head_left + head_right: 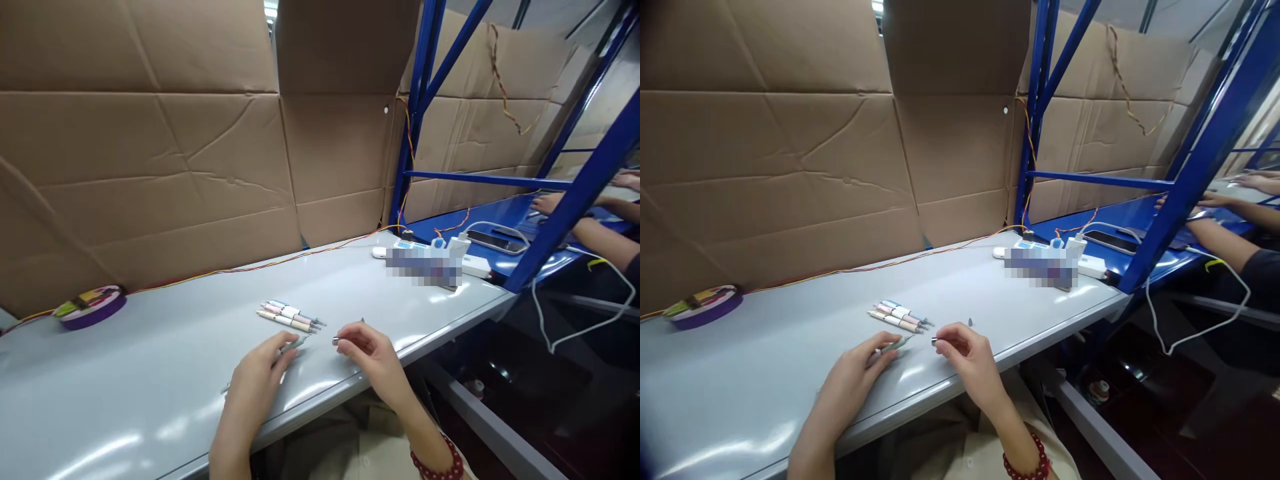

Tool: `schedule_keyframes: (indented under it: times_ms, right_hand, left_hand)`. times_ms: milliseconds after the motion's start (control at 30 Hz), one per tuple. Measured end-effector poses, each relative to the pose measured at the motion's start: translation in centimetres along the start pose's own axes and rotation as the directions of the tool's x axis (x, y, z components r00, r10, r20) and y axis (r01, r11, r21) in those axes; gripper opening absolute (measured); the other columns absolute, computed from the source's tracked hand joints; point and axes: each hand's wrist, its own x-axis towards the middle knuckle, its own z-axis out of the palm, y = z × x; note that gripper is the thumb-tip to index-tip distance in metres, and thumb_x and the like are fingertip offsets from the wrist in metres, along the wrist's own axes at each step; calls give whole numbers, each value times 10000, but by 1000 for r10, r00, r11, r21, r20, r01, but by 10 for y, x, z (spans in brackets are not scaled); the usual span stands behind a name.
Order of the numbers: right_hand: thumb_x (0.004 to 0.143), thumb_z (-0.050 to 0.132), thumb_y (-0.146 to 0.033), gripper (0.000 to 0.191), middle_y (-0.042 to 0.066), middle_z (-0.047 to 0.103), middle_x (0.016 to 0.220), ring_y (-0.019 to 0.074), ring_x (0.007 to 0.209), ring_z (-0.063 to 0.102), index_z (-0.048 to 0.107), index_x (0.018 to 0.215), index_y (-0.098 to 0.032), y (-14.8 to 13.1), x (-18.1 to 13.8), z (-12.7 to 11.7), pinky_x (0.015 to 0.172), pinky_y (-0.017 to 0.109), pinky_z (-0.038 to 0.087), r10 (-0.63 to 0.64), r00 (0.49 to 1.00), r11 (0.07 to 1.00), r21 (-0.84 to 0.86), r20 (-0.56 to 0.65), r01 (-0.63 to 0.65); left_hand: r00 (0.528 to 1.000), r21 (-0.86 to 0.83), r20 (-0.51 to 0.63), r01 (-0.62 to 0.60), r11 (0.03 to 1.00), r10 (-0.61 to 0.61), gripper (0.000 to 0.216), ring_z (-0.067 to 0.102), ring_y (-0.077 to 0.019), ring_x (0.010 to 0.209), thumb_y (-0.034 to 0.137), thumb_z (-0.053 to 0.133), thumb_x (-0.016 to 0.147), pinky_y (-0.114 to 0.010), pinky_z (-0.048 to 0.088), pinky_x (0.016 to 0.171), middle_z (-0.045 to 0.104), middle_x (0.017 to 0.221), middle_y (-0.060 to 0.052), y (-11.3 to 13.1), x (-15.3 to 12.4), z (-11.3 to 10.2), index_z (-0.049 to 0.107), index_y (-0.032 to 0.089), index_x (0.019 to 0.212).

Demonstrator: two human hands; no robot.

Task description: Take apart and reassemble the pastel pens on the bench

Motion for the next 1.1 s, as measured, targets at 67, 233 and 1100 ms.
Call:
schedule_keyframes:
  times_ms: [67, 233, 1100]
  right_hand:
    - [799, 607, -340, 157, 19, 647, 817, 149, 749, 617, 628, 843, -191, 0, 0, 0, 688, 242, 490, -11, 1000, 1000, -22, -3, 11]
    - [830, 569, -320, 150, 21, 652, 890, 154, 805, 609, 649, 895, -210, -1, 1, 0, 686, 230, 491, -24, 1000, 992, -122, 17, 26]
    - [838, 559, -281, 128, 11, 667, 885, 149, 758, 596, 668, 880, -230, -4, -7, 1, 655, 235, 463, -72, 992, 959, -268, 100, 97]
  left_hand:
    - [1000, 4, -4, -16, 1000, 16, 216, 588, -204, 938, 348, 433, 857, -279, 409, 827, 654, 1049, 23, 1, 2, 3, 603, 287, 978]
    - [998, -54, 30, -59, 997, 61, 218, 590, -200, 954, 321, 446, 848, -264, 421, 821, 656, 1061, 19, 4, -3, 1, 618, 278, 974]
    - [988, -148, 100, -106, 983, 122, 205, 585, -186, 905, 302, 465, 838, -257, 425, 806, 659, 1022, 22, 10, -9, 1, 625, 272, 962]
